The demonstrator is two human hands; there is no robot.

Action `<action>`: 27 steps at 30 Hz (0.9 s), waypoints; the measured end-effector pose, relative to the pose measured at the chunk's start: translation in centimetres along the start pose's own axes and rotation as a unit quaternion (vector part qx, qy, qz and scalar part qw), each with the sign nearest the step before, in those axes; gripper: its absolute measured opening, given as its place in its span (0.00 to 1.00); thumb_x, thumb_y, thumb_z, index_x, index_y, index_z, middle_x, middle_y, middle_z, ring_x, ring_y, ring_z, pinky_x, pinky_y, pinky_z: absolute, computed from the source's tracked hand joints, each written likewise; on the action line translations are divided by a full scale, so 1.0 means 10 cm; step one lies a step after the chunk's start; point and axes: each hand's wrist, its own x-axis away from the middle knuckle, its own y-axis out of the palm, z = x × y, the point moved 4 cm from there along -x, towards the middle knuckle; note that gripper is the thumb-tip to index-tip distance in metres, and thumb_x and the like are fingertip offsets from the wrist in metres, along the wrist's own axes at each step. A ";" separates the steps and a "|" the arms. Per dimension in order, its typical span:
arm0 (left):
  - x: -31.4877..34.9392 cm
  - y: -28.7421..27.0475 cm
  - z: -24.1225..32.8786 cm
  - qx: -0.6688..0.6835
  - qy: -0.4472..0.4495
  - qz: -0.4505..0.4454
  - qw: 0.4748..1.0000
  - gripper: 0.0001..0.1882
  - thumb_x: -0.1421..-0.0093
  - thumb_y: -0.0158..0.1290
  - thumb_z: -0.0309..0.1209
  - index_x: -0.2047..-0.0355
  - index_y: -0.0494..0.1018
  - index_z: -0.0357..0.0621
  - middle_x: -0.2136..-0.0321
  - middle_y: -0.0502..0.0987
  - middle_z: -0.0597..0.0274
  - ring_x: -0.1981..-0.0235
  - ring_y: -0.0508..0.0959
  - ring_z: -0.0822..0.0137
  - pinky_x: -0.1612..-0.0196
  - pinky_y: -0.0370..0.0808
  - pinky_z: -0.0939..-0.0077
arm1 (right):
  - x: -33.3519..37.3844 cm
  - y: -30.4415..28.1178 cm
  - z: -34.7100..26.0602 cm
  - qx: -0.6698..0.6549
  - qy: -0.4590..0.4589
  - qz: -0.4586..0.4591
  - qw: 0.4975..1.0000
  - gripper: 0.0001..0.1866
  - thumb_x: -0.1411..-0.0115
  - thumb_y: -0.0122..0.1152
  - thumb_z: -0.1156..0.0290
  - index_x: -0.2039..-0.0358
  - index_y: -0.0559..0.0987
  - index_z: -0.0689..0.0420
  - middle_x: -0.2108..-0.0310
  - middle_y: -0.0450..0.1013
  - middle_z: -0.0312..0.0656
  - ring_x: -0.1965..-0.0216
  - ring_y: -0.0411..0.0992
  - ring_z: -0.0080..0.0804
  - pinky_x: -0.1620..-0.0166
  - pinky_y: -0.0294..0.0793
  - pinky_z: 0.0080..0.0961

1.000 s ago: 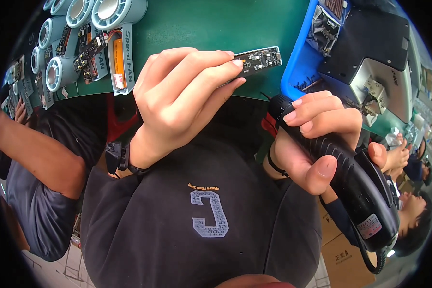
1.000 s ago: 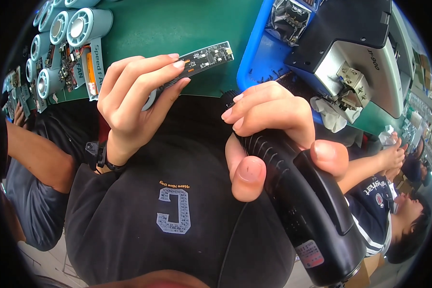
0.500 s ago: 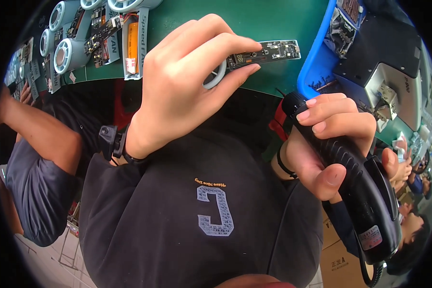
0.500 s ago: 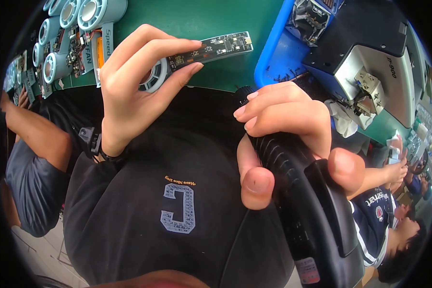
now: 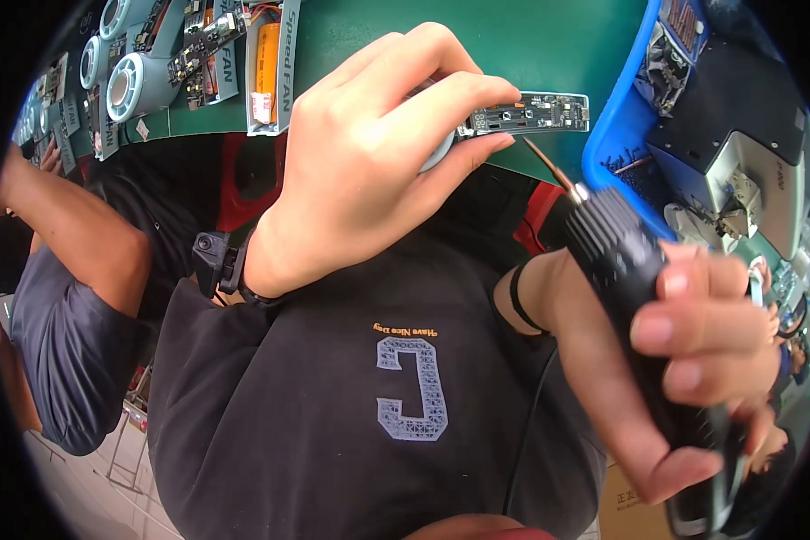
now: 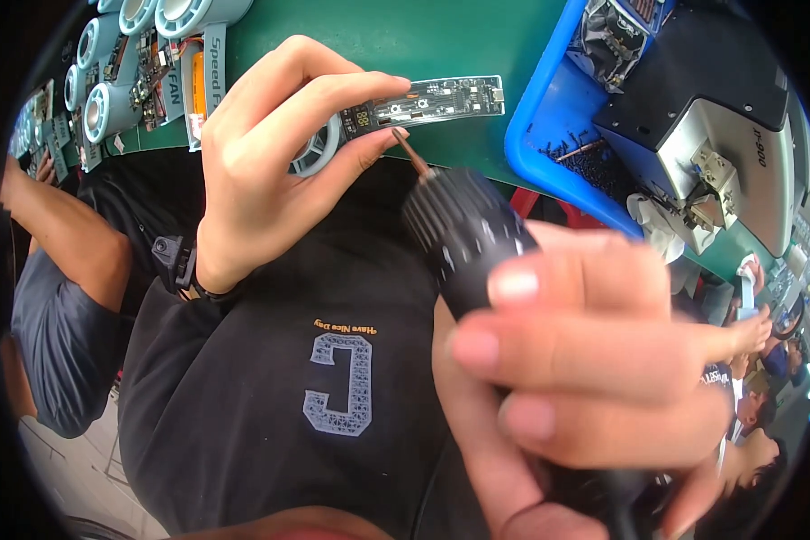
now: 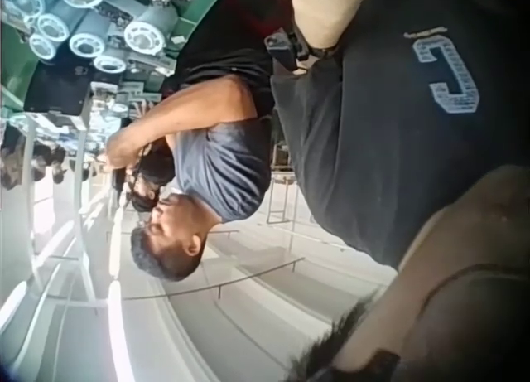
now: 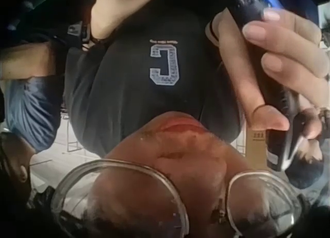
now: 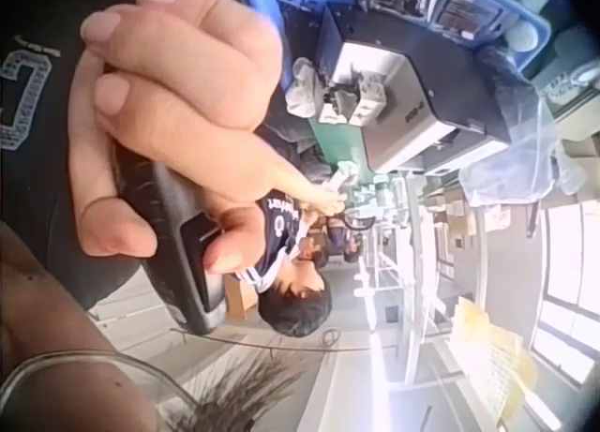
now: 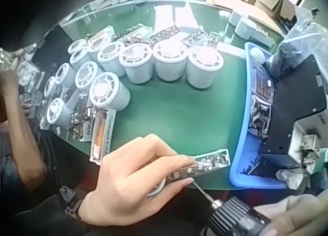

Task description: The person picks up a circuit board and a fan, aligns them, and uses a power screwdriver to fasten the components together. After setting the unit aside, they repeat the process with another set of components.

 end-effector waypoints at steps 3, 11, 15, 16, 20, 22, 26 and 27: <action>0.00 -0.01 0.00 0.002 -0.003 0.004 1.000 0.20 0.56 0.70 0.20 0.60 0.83 0.42 0.67 0.78 0.59 0.68 0.79 0.62 0.66 0.76 0.71 | -0.15 -0.01 0.20 0.003 0.079 -0.100 0.992 0.25 0.34 0.45 0.43 0.63 0.72 0.55 0.74 0.66 0.37 0.83 0.63 0.30 0.74 0.66 0.28; 0.04 -0.02 -0.03 0.016 -0.012 0.010 1.000 0.22 0.58 0.67 0.18 0.58 0.81 0.41 0.62 0.78 0.58 0.64 0.80 0.58 0.62 0.77 0.68 | -0.10 0.29 0.51 -0.031 0.131 -0.162 0.978 0.27 0.38 0.44 0.43 0.76 0.68 0.57 0.81 0.63 0.38 0.84 0.66 0.32 0.73 0.68 0.28; 0.03 -0.02 -0.06 0.046 -0.040 0.039 0.997 0.23 0.58 0.66 0.19 0.58 0.80 0.40 0.62 0.79 0.57 0.63 0.80 0.56 0.62 0.77 0.67 | -0.17 0.21 0.56 -0.040 0.155 -0.240 0.958 0.28 0.39 0.43 0.43 0.79 0.66 0.56 0.83 0.63 0.39 0.84 0.67 0.33 0.72 0.69 0.27; 0.03 -0.03 -0.06 0.032 -0.031 0.031 0.999 0.23 0.58 0.67 0.19 0.58 0.80 0.40 0.62 0.79 0.57 0.64 0.80 0.57 0.62 0.77 0.67 | -0.18 0.18 0.59 -0.040 0.155 -0.240 0.957 0.28 0.39 0.43 0.43 0.79 0.66 0.56 0.83 0.63 0.39 0.84 0.67 0.33 0.72 0.69 0.27; 0.04 -0.03 -0.01 -0.009 -0.005 0.010 1.000 0.22 0.57 0.67 0.19 0.58 0.80 0.41 0.62 0.79 0.58 0.66 0.80 0.59 0.64 0.76 0.67 | -0.18 0.14 0.57 -0.048 0.149 -0.253 0.955 0.28 0.39 0.44 0.43 0.80 0.66 0.56 0.81 0.64 0.40 0.84 0.66 0.33 0.72 0.70 0.28; 0.04 -0.01 0.01 -0.041 0.012 0.001 0.999 0.20 0.56 0.68 0.20 0.59 0.81 0.41 0.63 0.80 0.60 0.67 0.79 0.60 0.65 0.76 0.68 | -0.21 0.13 0.42 -0.064 0.159 -0.189 0.967 0.25 0.39 0.45 0.45 0.75 0.68 0.57 0.81 0.65 0.40 0.84 0.66 0.33 0.72 0.71 0.28; -0.01 -0.06 -0.07 -0.007 0.052 -0.056 0.997 0.17 0.54 0.69 0.22 0.61 0.82 0.41 0.67 0.81 0.61 0.68 0.78 0.61 0.65 0.75 0.68 | -0.29 0.14 0.15 -0.086 0.173 -0.066 0.979 0.22 0.38 0.47 0.48 0.66 0.73 0.58 0.79 0.66 0.40 0.85 0.65 0.33 0.71 0.72 0.29; 0.00 -0.07 -0.06 0.001 0.054 -0.058 0.997 0.17 0.54 0.69 0.22 0.61 0.82 0.41 0.67 0.81 0.61 0.68 0.78 0.61 0.65 0.75 0.68 | -0.29 0.10 0.10 -0.090 0.180 -0.034 0.979 0.22 0.38 0.47 0.49 0.64 0.75 0.58 0.79 0.66 0.40 0.85 0.65 0.33 0.71 0.72 0.29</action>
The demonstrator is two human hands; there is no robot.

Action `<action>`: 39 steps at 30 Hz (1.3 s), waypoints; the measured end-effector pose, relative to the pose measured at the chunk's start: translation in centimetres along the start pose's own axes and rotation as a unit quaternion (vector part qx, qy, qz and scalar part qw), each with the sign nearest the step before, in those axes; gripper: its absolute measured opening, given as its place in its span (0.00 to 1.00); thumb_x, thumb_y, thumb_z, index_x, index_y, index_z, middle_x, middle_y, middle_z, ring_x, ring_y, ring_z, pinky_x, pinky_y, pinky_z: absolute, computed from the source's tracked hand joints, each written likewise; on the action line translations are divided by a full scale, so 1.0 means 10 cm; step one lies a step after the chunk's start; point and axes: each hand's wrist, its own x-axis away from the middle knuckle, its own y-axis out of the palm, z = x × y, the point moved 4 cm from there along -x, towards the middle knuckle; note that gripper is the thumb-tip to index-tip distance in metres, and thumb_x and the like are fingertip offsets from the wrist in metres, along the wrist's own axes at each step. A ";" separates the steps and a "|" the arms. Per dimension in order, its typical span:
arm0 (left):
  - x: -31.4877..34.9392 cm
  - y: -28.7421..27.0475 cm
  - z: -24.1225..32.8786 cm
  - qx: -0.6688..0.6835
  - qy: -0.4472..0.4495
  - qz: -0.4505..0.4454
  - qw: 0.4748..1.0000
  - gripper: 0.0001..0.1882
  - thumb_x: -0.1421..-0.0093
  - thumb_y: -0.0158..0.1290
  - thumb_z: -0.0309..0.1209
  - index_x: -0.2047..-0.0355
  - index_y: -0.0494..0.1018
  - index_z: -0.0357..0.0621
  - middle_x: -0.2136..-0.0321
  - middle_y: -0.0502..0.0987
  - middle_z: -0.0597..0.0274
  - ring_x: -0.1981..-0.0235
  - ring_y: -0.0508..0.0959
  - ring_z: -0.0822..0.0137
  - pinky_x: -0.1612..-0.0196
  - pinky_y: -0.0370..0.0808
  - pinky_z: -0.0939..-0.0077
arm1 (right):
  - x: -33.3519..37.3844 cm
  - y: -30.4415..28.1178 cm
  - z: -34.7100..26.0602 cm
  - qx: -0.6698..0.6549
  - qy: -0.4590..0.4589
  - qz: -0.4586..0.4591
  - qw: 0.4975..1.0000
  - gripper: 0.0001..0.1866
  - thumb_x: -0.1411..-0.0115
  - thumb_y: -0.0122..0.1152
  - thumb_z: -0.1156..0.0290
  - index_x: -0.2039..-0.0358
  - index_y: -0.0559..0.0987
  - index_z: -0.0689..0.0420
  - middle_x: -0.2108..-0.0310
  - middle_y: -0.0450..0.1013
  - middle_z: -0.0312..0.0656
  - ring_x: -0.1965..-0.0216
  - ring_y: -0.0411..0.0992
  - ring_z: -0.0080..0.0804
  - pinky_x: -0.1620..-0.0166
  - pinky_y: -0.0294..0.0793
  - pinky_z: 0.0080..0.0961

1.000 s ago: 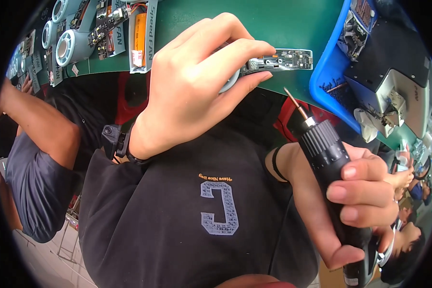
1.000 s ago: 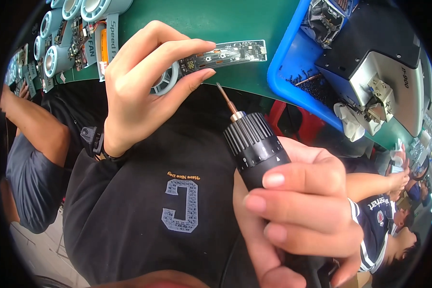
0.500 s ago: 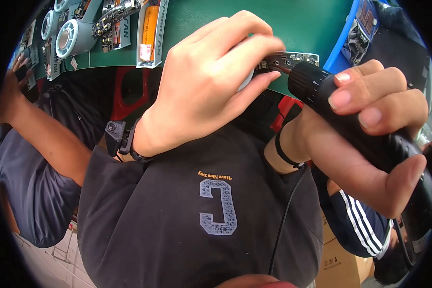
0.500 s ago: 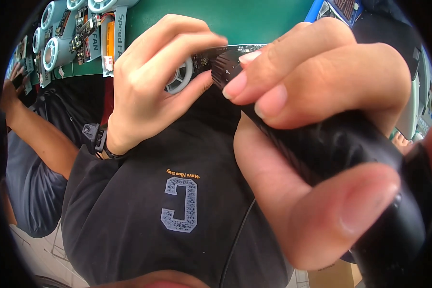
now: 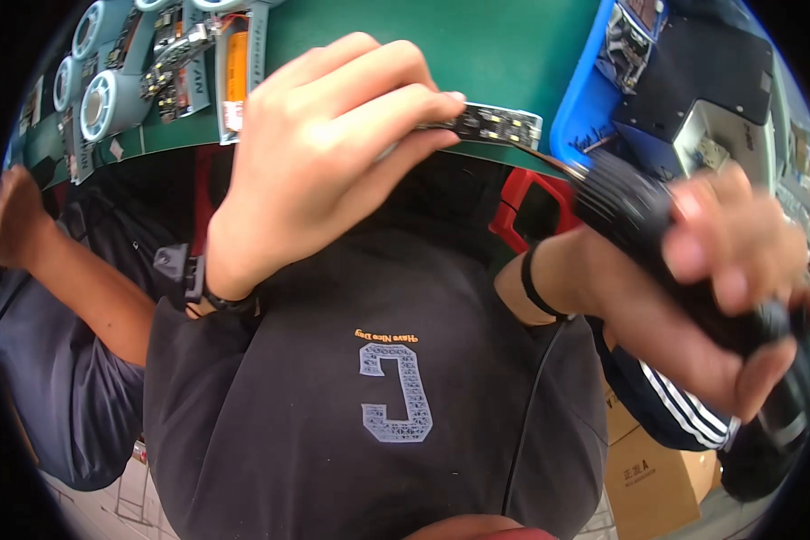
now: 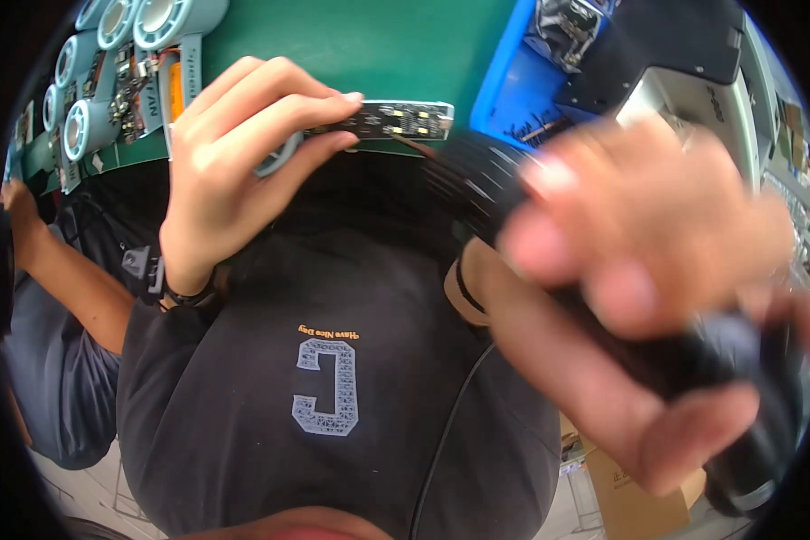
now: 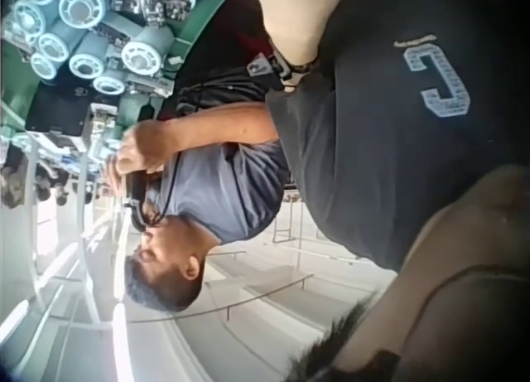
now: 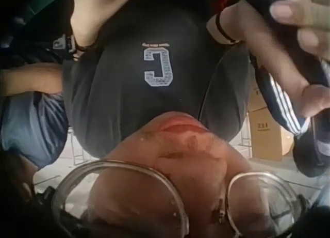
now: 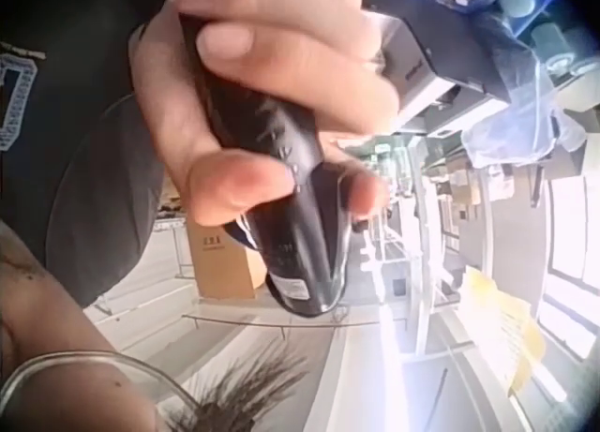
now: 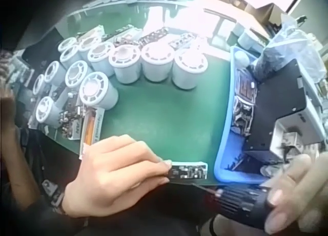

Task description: The person picks up a circuit board and a fan, aligns them, and uses a power screwdriver to fasten the components together. After setting the unit aside, they repeat the process with another set of components.

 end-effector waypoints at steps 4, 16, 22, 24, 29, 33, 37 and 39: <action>0.00 -0.05 0.06 -0.036 0.050 0.017 0.998 0.15 0.53 0.69 0.23 0.63 0.83 0.40 0.70 0.81 0.61 0.67 0.78 0.60 0.65 0.75 0.69 | 0.08 -0.39 -0.29 0.106 -0.048 -0.001 0.993 0.20 0.39 0.49 0.54 0.53 0.74 0.54 0.79 0.66 0.40 0.86 0.64 0.32 0.74 0.73 0.31; 0.02 0.04 0.16 -0.081 0.033 0.023 0.996 0.15 0.52 0.69 0.24 0.61 0.84 0.42 0.68 0.82 0.65 0.66 0.79 0.62 0.62 0.75 0.69 | 0.11 -0.71 -0.96 0.287 -0.194 0.113 0.931 0.15 0.38 0.47 0.59 0.54 0.68 0.53 0.81 0.63 0.36 0.87 0.62 0.30 0.80 0.65 0.30; -0.03 0.08 0.17 -0.084 0.023 0.030 0.996 0.16 0.52 0.69 0.23 0.60 0.85 0.42 0.68 0.82 0.64 0.65 0.78 0.62 0.62 0.74 0.69 | -0.07 -1.10 -1.03 0.353 -0.192 0.135 0.906 0.11 0.38 0.47 0.60 0.60 0.68 0.53 0.81 0.61 0.36 0.86 0.62 0.30 0.79 0.65 0.30; -0.04 0.08 0.18 -0.084 0.029 0.029 0.996 0.16 0.52 0.69 0.23 0.60 0.85 0.42 0.68 0.82 0.64 0.65 0.78 0.62 0.62 0.74 0.70 | -0.12 -1.14 -0.95 0.354 -0.174 0.133 0.909 0.10 0.39 0.47 0.61 0.62 0.68 0.53 0.81 0.61 0.36 0.86 0.62 0.30 0.79 0.65 0.30; -0.03 0.08 0.18 -0.096 0.024 0.026 0.995 0.17 0.52 0.69 0.23 0.59 0.85 0.43 0.67 0.82 0.64 0.64 0.78 0.62 0.60 0.74 0.68 | -0.14 -1.17 -0.88 0.347 -0.119 0.123 0.922 0.08 0.39 0.47 0.63 0.65 0.68 0.54 0.81 0.61 0.37 0.85 0.62 0.31 0.77 0.66 0.30; -0.06 0.03 0.19 -0.114 0.029 0.026 0.993 0.17 0.52 0.69 0.25 0.59 0.85 0.43 0.67 0.82 0.65 0.64 0.79 0.61 0.58 0.74 0.67 | -0.23 -1.29 -0.84 0.337 -0.065 0.104 0.934 0.07 0.39 0.47 0.64 0.68 0.69 0.54 0.81 0.61 0.38 0.84 0.63 0.31 0.76 0.66 0.30; -0.06 0.01 0.17 -0.126 0.036 0.016 0.991 0.17 0.52 0.69 0.25 0.59 0.84 0.44 0.66 0.82 0.65 0.63 0.79 0.61 0.56 0.74 0.67 | -0.34 -1.27 -0.81 0.306 -0.003 0.067 0.950 0.07 0.39 0.47 0.66 0.71 0.69 0.54 0.81 0.61 0.38 0.83 0.63 0.32 0.75 0.67 0.30; -0.06 0.03 0.15 -0.115 0.045 0.005 0.992 0.17 0.53 0.69 0.22 0.59 0.84 0.43 0.65 0.82 0.63 0.62 0.78 0.60 0.56 0.75 0.67 | -0.37 -1.12 -0.65 0.280 0.032 0.044 0.958 0.07 0.39 0.47 0.67 0.72 0.70 0.54 0.81 0.61 0.38 0.83 0.63 0.32 0.75 0.67 0.31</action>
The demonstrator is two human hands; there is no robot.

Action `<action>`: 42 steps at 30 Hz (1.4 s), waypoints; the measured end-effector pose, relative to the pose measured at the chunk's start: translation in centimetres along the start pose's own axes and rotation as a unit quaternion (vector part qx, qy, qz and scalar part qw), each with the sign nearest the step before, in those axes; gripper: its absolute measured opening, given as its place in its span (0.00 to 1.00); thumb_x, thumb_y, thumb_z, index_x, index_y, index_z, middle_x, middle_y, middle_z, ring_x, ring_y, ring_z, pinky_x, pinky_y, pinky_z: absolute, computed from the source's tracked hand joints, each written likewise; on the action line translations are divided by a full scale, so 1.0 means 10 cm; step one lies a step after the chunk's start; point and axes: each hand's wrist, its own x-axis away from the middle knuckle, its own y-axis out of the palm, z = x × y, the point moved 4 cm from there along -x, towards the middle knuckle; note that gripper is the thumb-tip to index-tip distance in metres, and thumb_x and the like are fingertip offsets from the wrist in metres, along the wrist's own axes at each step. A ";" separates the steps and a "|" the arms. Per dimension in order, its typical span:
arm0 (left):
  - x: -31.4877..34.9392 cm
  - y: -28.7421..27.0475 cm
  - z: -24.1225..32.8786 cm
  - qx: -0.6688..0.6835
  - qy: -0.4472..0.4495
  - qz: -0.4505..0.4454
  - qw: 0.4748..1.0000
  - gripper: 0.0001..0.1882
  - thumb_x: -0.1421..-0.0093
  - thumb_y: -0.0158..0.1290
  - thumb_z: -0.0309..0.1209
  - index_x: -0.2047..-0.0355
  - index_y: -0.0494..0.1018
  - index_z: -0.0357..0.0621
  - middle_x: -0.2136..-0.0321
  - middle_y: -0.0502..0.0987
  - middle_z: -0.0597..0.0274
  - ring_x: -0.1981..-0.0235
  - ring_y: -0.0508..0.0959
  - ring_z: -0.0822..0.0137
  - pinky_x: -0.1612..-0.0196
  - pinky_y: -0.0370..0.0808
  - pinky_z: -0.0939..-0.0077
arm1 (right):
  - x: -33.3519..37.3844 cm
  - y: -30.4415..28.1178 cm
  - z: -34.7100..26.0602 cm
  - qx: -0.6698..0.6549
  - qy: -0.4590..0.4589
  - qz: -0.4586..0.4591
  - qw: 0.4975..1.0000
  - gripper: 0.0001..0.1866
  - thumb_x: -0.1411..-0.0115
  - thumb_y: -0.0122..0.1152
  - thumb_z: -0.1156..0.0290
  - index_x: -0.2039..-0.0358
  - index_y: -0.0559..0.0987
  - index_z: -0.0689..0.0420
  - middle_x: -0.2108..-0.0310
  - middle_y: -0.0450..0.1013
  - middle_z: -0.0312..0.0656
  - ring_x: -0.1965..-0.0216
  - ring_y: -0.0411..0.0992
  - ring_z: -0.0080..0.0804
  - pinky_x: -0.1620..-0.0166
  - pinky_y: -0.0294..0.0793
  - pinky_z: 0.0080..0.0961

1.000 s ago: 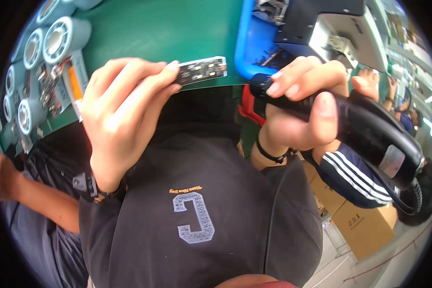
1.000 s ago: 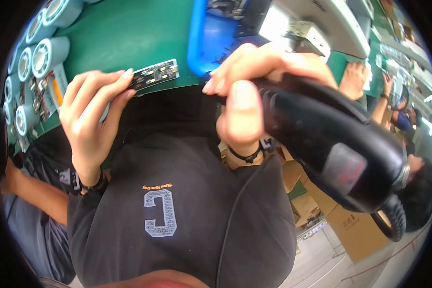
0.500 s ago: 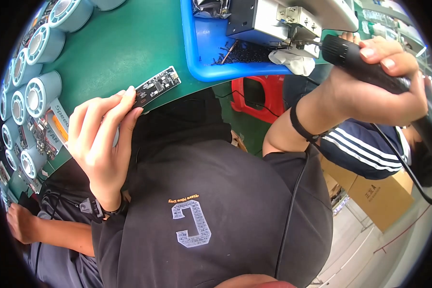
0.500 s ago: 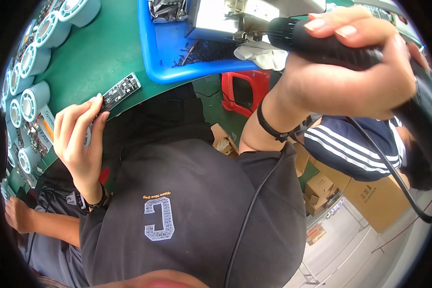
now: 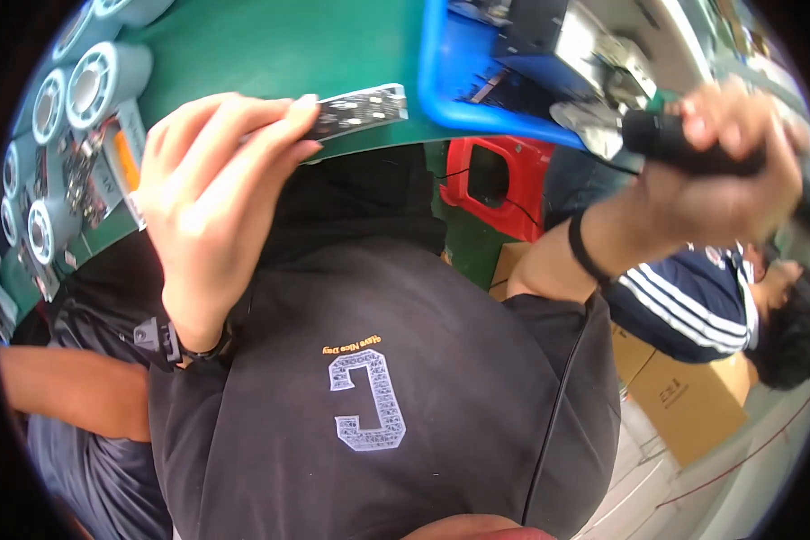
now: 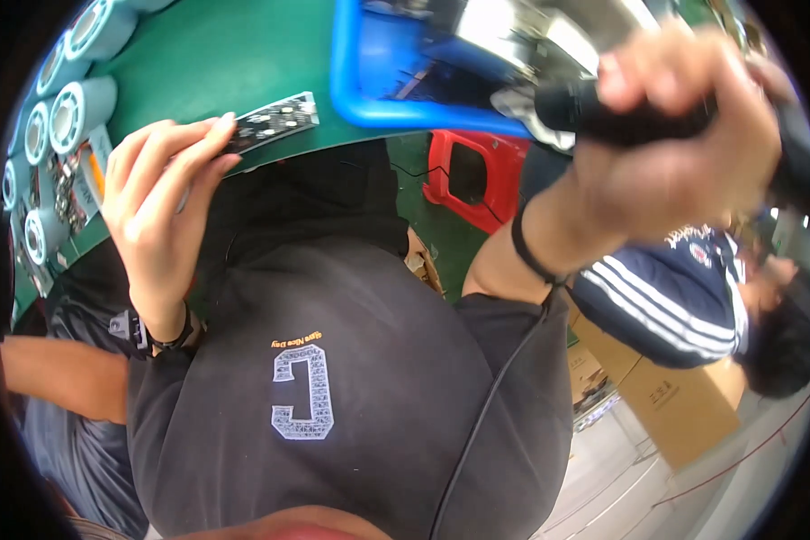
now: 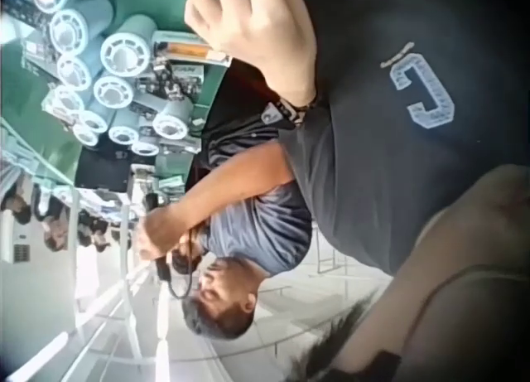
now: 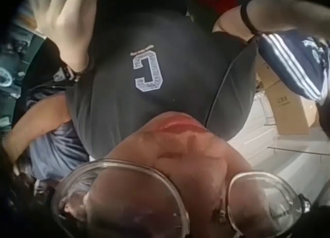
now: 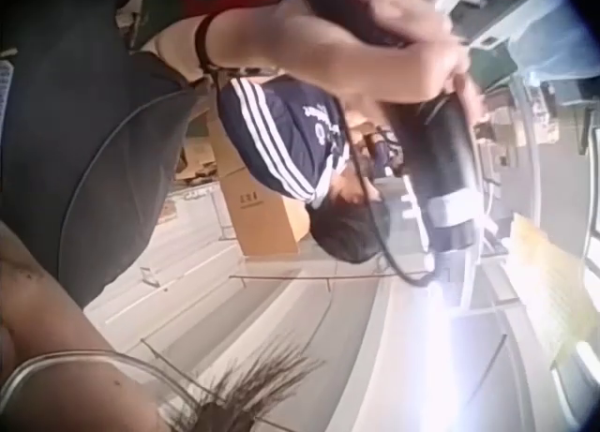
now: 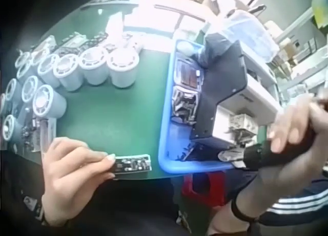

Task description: The person picks up a circuit board and a fan, aligns them, and uses a power screwdriver to fasten the components together. After setting the unit aside, they repeat the process with another set of components.

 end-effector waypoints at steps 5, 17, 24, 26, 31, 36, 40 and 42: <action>0.02 0.06 -0.05 0.016 -0.005 0.016 1.000 0.18 0.55 0.69 0.24 0.60 0.84 0.44 0.66 0.82 0.65 0.63 0.78 0.61 0.57 0.74 0.68 | 0.47 0.61 -0.14 0.057 -0.210 0.076 0.973 0.05 0.38 0.47 0.67 0.67 0.71 0.51 0.81 0.60 0.37 0.84 0.60 0.28 0.78 0.63 0.27; 0.14 0.07 -0.18 0.051 0.004 0.072 0.996 0.19 0.58 0.70 0.24 0.61 0.84 0.43 0.68 0.82 0.66 0.66 0.78 0.63 0.62 0.73 0.70 | 0.43 1.01 0.07 0.044 -0.212 -0.106 0.971 0.09 0.34 0.39 0.63 0.65 0.68 0.52 0.78 0.60 0.38 0.88 0.59 0.29 0.83 0.55 0.25; 0.15 0.08 -0.19 0.047 0.009 0.079 0.996 0.20 0.58 0.70 0.25 0.61 0.84 0.43 0.68 0.81 0.67 0.66 0.78 0.64 0.61 0.73 0.70 | 0.43 1.14 0.15 -0.014 -0.143 -0.058 0.988 0.09 0.33 0.39 0.64 0.64 0.68 0.52 0.79 0.61 0.38 0.87 0.60 0.29 0.82 0.55 0.25; 0.15 0.09 -0.18 0.045 0.010 0.079 0.996 0.20 0.58 0.70 0.25 0.61 0.84 0.43 0.68 0.81 0.67 0.66 0.78 0.64 0.61 0.73 0.70 | 0.39 1.04 0.19 0.017 -0.167 -0.106 0.980 0.09 0.34 0.40 0.64 0.65 0.68 0.53 0.79 0.62 0.38 0.87 0.60 0.29 0.82 0.57 0.25; 0.12 0.06 -0.15 0.038 0.010 0.076 0.996 0.19 0.57 0.70 0.25 0.61 0.84 0.43 0.68 0.81 0.67 0.66 0.79 0.64 0.61 0.73 0.70 | 0.33 1.01 0.30 0.019 -0.154 -0.144 0.977 0.09 0.34 0.41 0.64 0.64 0.68 0.55 0.79 0.62 0.38 0.87 0.61 0.29 0.81 0.60 0.26; 0.13 0.06 -0.15 0.029 0.005 0.073 0.997 0.19 0.56 0.69 0.26 0.61 0.84 0.43 0.68 0.81 0.68 0.65 0.79 0.65 0.60 0.73 0.70 | 0.30 1.26 0.40 0.001 -0.123 -0.169 0.978 0.10 0.35 0.41 0.65 0.64 0.67 0.57 0.80 0.62 0.39 0.87 0.61 0.28 0.81 0.64 0.27; 0.07 0.05 -0.10 0.034 0.010 0.065 0.997 0.19 0.55 0.69 0.26 0.60 0.84 0.43 0.67 0.82 0.67 0.65 0.79 0.64 0.60 0.73 0.70 | 0.55 1.53 0.38 0.128 -0.169 -0.020 0.977 0.11 0.35 0.41 0.64 0.60 0.68 0.57 0.80 0.63 0.39 0.87 0.61 0.29 0.80 0.66 0.28; 0.08 0.05 -0.07 0.036 0.010 0.057 0.998 0.18 0.55 0.69 0.26 0.60 0.84 0.43 0.67 0.82 0.67 0.65 0.79 0.63 0.60 0.73 0.70 | 0.63 1.51 0.33 0.192 -0.195 0.063 0.960 0.12 0.36 0.41 0.64 0.58 0.69 0.57 0.80 0.63 0.38 0.87 0.62 0.29 0.80 0.66 0.29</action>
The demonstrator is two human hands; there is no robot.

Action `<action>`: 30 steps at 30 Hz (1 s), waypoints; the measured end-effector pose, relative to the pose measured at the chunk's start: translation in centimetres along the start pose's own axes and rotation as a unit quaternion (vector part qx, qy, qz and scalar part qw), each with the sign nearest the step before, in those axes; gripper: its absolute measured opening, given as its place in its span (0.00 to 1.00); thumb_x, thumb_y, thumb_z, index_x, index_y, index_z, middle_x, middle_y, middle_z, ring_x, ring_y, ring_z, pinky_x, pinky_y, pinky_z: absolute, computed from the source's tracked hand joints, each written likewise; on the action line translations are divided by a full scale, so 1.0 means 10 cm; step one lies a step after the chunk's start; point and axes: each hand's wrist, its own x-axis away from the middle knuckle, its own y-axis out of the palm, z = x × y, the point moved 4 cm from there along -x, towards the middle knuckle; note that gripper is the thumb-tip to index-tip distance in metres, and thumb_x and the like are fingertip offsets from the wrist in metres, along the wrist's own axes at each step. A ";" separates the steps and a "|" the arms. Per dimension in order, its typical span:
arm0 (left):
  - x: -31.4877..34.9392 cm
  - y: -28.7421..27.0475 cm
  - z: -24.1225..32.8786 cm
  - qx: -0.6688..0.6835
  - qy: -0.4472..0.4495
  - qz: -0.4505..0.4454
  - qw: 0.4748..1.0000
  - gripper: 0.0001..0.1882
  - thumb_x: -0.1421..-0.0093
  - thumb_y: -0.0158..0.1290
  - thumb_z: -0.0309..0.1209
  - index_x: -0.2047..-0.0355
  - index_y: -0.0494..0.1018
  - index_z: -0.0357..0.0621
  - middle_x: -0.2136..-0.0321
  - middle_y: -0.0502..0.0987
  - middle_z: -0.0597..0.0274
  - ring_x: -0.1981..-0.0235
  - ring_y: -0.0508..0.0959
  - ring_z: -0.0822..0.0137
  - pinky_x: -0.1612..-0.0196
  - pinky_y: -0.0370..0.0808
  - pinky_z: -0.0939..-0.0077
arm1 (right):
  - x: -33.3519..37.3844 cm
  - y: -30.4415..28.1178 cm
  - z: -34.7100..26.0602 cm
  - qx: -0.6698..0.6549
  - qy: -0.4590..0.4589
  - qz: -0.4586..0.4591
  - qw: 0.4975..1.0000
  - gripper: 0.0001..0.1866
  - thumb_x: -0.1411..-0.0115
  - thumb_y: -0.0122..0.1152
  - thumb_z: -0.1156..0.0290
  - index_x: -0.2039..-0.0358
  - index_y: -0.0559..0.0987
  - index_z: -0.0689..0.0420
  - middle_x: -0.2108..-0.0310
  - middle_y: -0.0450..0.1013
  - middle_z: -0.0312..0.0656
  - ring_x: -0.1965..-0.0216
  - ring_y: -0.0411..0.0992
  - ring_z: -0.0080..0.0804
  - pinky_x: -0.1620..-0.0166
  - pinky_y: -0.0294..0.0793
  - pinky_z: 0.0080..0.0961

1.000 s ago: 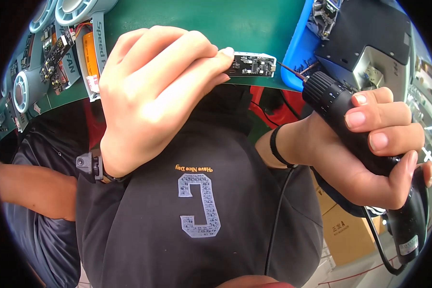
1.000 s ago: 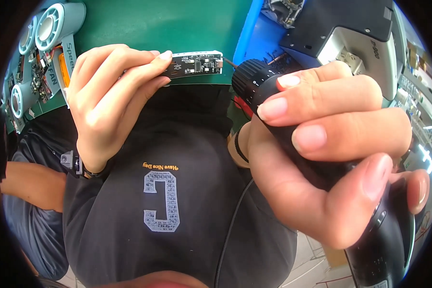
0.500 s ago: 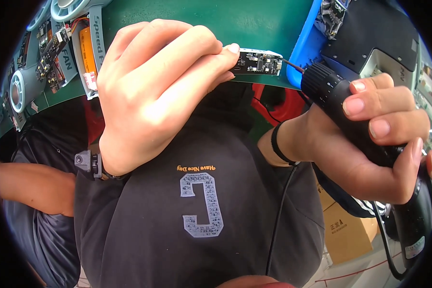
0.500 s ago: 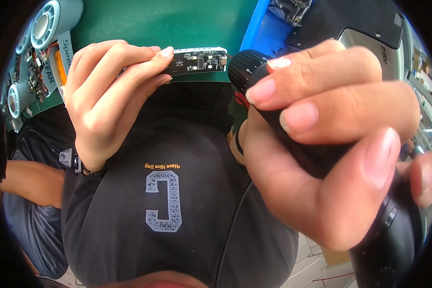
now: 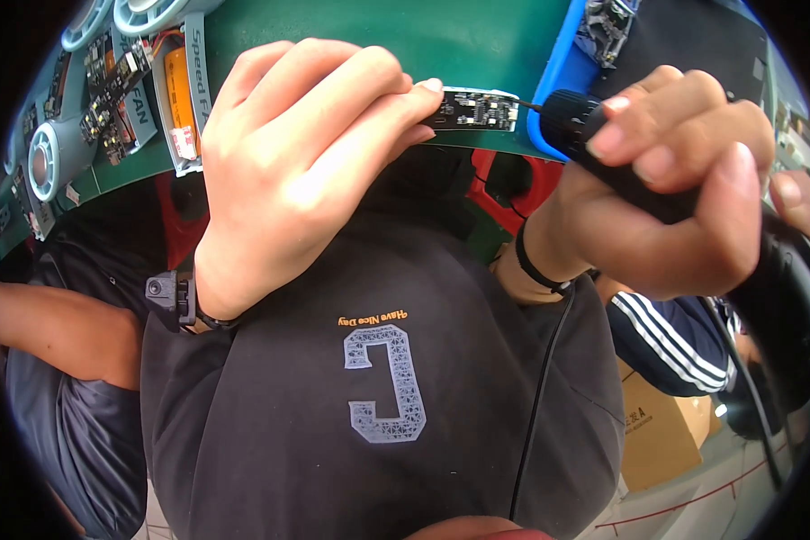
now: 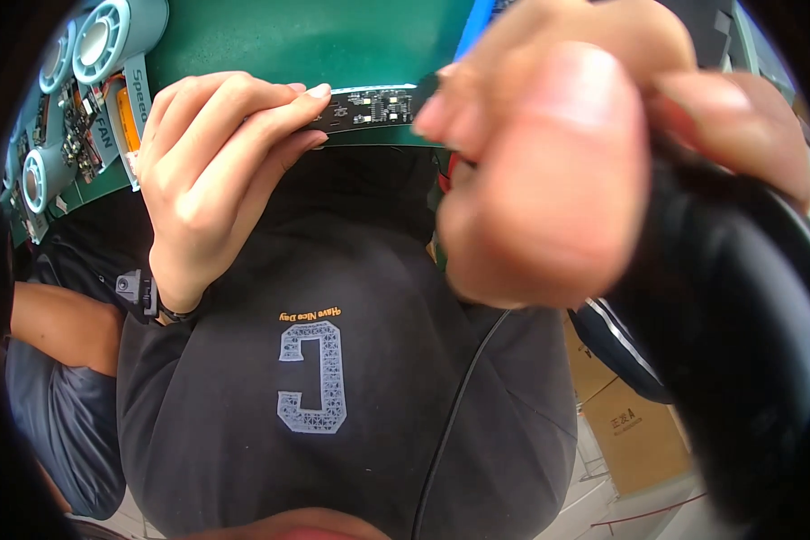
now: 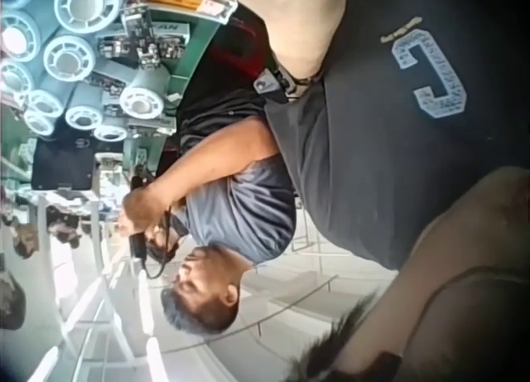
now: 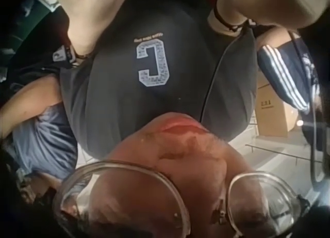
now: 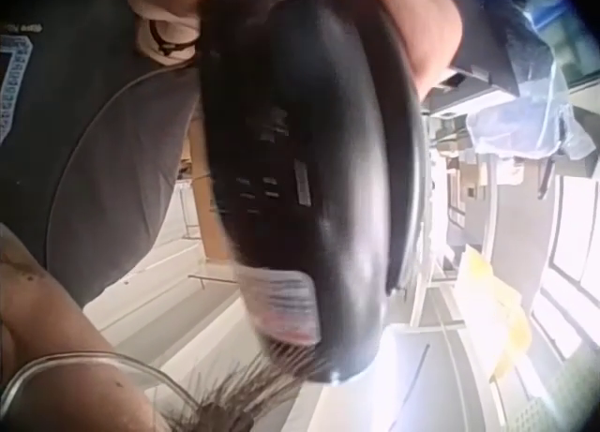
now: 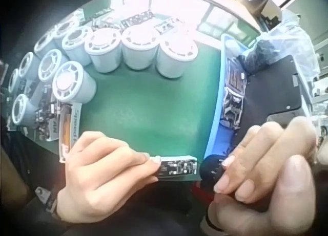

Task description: The person picks up a circuit board and a fan, aligns them, and uses a power screwdriver to fasten the components together. After setting the unit aside, they repeat the process with another set of components.

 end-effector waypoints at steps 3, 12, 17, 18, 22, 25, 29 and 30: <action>-0.07 -0.05 -0.04 0.000 0.007 -0.003 1.000 0.18 0.54 0.69 0.25 0.60 0.84 0.43 0.66 0.82 0.65 0.64 0.79 0.62 0.60 0.73 0.70 | -0.13 -0.14 0.05 -0.012 -0.004 0.055 0.998 0.13 0.36 0.42 0.64 0.58 0.69 0.57 0.80 0.63 0.38 0.87 0.62 0.29 0.79 0.67 0.29; -0.09 -0.04 0.11 -0.015 -0.030 -0.044 0.998 0.16 0.53 0.69 0.24 0.61 0.84 0.43 0.67 0.82 0.65 0.64 0.79 0.62 0.57 0.73 0.69 | -0.68 -1.94 0.18 -0.153 0.001 0.150 0.977 0.10 0.39 0.47 0.63 0.71 0.69 0.56 0.80 0.63 0.35 0.86 0.61 0.31 0.77 0.66 0.30; -0.10 0.00 0.10 -0.021 -0.037 -0.047 0.998 0.16 0.51 0.69 0.24 0.60 0.84 0.43 0.66 0.82 0.64 0.63 0.78 0.62 0.56 0.74 0.69 | -0.80 -1.76 0.32 -0.119 0.078 0.121 0.982 0.12 0.40 0.47 0.64 0.79 0.65 0.53 0.81 0.61 0.36 0.85 0.61 0.31 0.76 0.65 0.30; -0.11 0.01 0.10 -0.023 -0.041 -0.047 0.998 0.16 0.51 0.69 0.24 0.60 0.85 0.43 0.66 0.82 0.64 0.63 0.78 0.62 0.56 0.74 0.69 | -0.79 -1.77 0.33 -0.123 0.083 0.115 0.982 0.12 0.40 0.47 0.64 0.78 0.65 0.54 0.81 0.61 0.36 0.85 0.61 0.31 0.76 0.65 0.30; -0.08 0.01 0.09 -0.025 -0.049 -0.047 0.997 0.16 0.52 0.70 0.24 0.60 0.85 0.43 0.66 0.82 0.64 0.63 0.78 0.62 0.57 0.74 0.69 | -0.71 -1.72 0.34 -0.151 0.114 0.080 0.979 0.09 0.40 0.47 0.65 0.75 0.67 0.54 0.81 0.61 0.37 0.84 0.62 0.31 0.76 0.66 0.31; -0.05 -0.01 0.05 -0.027 -0.049 -0.043 0.998 0.17 0.53 0.70 0.25 0.60 0.85 0.43 0.67 0.82 0.64 0.63 0.78 0.62 0.57 0.74 0.69 | -0.68 -1.60 0.32 -0.179 0.138 0.043 0.973 0.08 0.40 0.46 0.65 0.73 0.68 0.54 0.80 0.60 0.37 0.84 0.62 0.31 0.76 0.66 0.32; -0.09 -0.04 0.04 -0.011 -0.041 -0.052 0.998 0.17 0.53 0.70 0.22 0.60 0.84 0.41 0.66 0.82 0.62 0.63 0.78 0.61 0.58 0.75 0.70 | -0.63 -1.28 0.29 -0.232 0.172 -0.018 0.957 0.07 0.39 0.46 0.66 0.70 0.70 0.54 0.80 0.60 0.37 0.83 0.62 0.31 0.76 0.67 0.33; -0.09 -0.03 0.02 -0.002 -0.034 -0.058 0.998 0.18 0.53 0.69 0.20 0.59 0.84 0.40 0.66 0.83 0.60 0.63 0.79 0.61 0.58 0.75 0.70 | -0.61 -1.17 0.28 -0.247 0.180 -0.034 0.952 0.07 0.39 0.46 0.66 0.69 0.71 0.54 0.80 0.60 0.37 0.83 0.62 0.31 0.76 0.67 0.33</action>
